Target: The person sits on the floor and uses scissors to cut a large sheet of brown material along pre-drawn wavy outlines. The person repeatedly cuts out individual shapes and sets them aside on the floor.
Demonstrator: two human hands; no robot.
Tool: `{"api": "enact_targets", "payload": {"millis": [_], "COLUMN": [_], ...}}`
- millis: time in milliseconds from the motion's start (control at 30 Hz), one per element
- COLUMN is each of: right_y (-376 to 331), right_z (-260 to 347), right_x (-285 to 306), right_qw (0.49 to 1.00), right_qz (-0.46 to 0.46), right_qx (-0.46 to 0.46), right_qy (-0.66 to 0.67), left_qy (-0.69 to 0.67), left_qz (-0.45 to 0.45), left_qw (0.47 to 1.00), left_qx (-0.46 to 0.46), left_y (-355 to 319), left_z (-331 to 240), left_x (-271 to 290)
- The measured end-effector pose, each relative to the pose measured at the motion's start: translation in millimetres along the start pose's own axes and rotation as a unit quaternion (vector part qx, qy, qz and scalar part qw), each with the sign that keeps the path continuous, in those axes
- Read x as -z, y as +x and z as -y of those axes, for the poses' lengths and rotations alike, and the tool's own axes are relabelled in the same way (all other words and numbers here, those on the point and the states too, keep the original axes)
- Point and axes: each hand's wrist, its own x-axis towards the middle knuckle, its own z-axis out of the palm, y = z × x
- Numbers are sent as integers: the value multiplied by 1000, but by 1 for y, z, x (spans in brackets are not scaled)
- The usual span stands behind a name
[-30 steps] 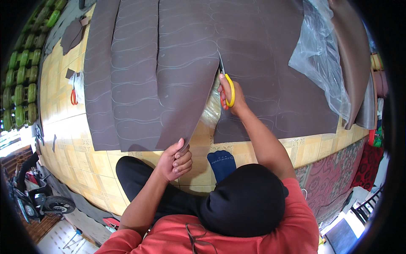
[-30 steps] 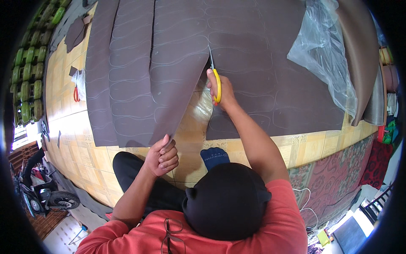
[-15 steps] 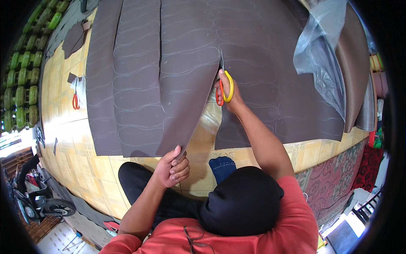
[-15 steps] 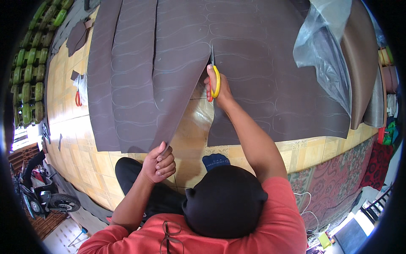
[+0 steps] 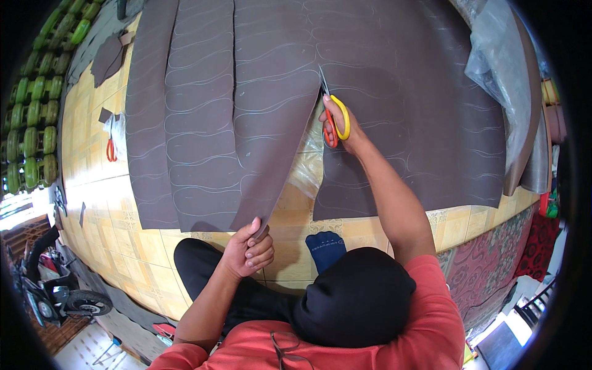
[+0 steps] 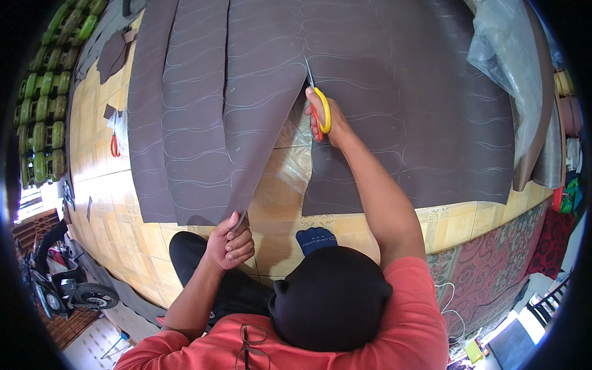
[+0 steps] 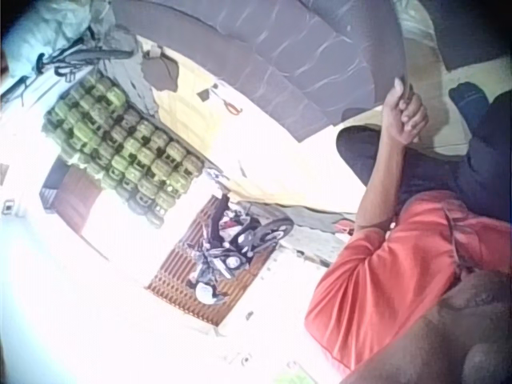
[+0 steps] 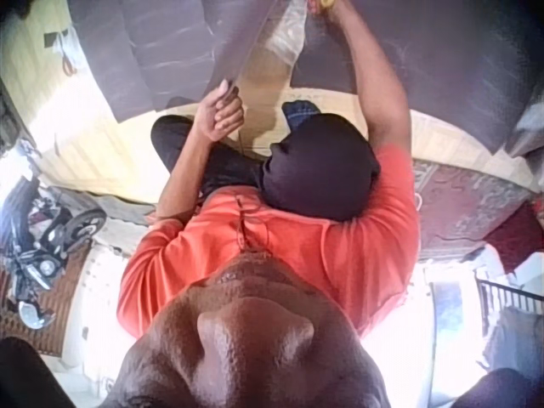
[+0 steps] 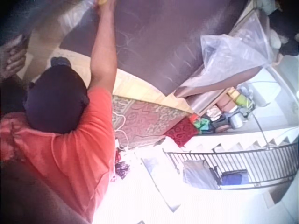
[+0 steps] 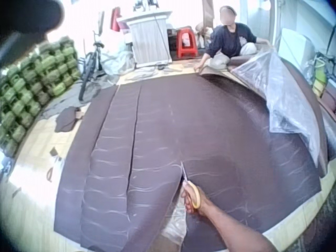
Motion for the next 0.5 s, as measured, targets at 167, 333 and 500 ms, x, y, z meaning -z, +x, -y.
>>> {"api": "enact_targets", "payload": {"millis": [167,333,500], "right_y": [-4,-10,2], "right_z": [6,5,7], "right_x": [2,-5,-25], "right_qw": [999,997,997], "right_qz": [-20,-52,-68], "right_qx": [-18,2,20], "right_qy": [-30,-55,-22], "left_qy": [-1,-6,-13], "left_qz": [-11,-2,10], "left_qw": [1000,1000,1000], "left_qx": [-7,-13,-18], "left_y": [1,-3,-5], "left_z": [-1,-1,-3], "left_x": [-1,0,-7]}}
